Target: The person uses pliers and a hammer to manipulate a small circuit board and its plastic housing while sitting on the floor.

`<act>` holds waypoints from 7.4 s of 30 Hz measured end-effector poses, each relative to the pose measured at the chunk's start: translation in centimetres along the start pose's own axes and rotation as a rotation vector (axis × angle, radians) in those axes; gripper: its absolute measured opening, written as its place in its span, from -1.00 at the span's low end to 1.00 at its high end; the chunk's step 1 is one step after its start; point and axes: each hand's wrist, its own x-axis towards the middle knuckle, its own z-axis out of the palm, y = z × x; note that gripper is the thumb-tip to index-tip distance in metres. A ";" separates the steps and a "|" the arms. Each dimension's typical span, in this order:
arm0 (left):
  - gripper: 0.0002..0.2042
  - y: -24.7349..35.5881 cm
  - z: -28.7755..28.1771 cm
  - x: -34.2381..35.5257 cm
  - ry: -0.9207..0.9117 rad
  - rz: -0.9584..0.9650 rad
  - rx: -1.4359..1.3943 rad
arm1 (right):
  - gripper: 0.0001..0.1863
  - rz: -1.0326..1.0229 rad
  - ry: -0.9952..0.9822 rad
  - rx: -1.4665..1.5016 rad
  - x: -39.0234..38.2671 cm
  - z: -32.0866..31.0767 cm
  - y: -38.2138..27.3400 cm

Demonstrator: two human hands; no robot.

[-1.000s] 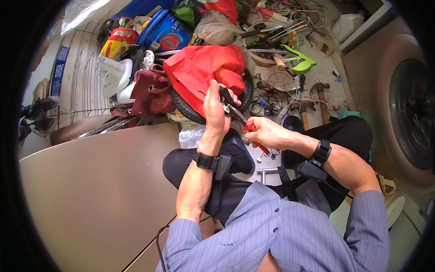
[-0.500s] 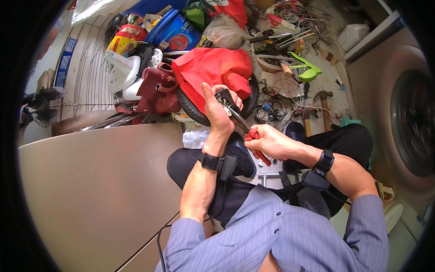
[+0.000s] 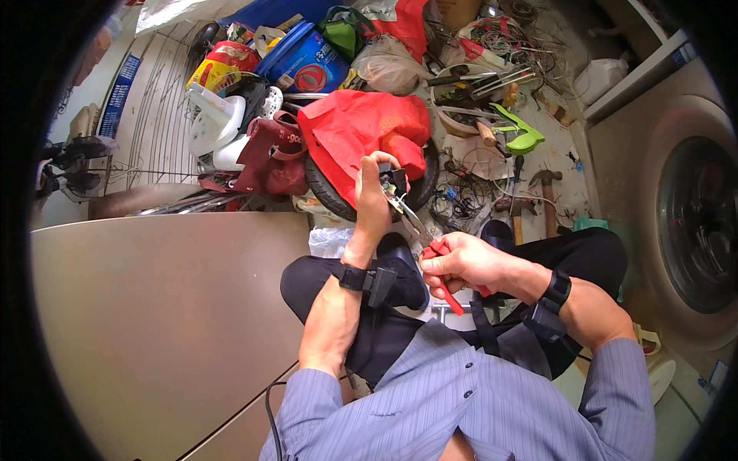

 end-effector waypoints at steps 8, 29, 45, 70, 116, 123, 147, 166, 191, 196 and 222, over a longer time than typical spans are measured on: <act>-0.36 1.1 -1.9 -0.1 0.043 -0.058 -0.128 | -0.84 -0.065 0.046 -0.370 -2.0 -2.7 1.6; -0.72 2.3 -1.5 -0.6 0.078 -0.181 -0.449 | -0.79 -0.290 0.606 -1.198 -0.5 -6.2 3.0; -0.67 6.0 -8.1 0.0 0.375 -0.215 -0.582 | -0.82 -0.328 0.653 -1.175 0.9 -4.9 2.2; -0.66 16.5 -33.7 13.4 0.865 0.211 -0.293 | -0.77 -0.261 0.578 -1.275 4.7 -7.9 4.1; -0.69 4.2 -0.8 -2.7 -0.238 -0.391 0.238 | -0.79 -0.771 0.853 -1.692 -1.2 -8.7 2.2; -0.63 5.3 0.3 -3.8 -0.337 -0.425 0.043 | -0.72 -0.890 1.094 -1.909 -1.6 -8.7 0.2; -0.75 4.5 0.0 -4.8 -0.364 -0.344 0.097 | -0.65 -0.834 1.054 -1.877 -1.4 -9.4 0.6; -0.88 2.3 0.1 -4.4 -0.302 -0.109 0.129 | -0.82 -0.831 0.975 -1.895 -0.9 -9.1 1.2; -0.90 2.0 -0.5 -4.3 -0.112 -0.206 0.069 | -0.82 -0.846 0.979 -1.885 -1.0 -9.3 1.3; -0.88 1.8 -0.4 -4.3 -0.119 -0.376 0.038 | -0.83 -0.810 0.958 -1.919 -1.1 -9.7 1.4; -0.75 3.0 -0.5 -4.0 -0.136 -0.445 -0.082 | -0.85 -0.565 0.590 -1.480 -0.4 -10.4 2.7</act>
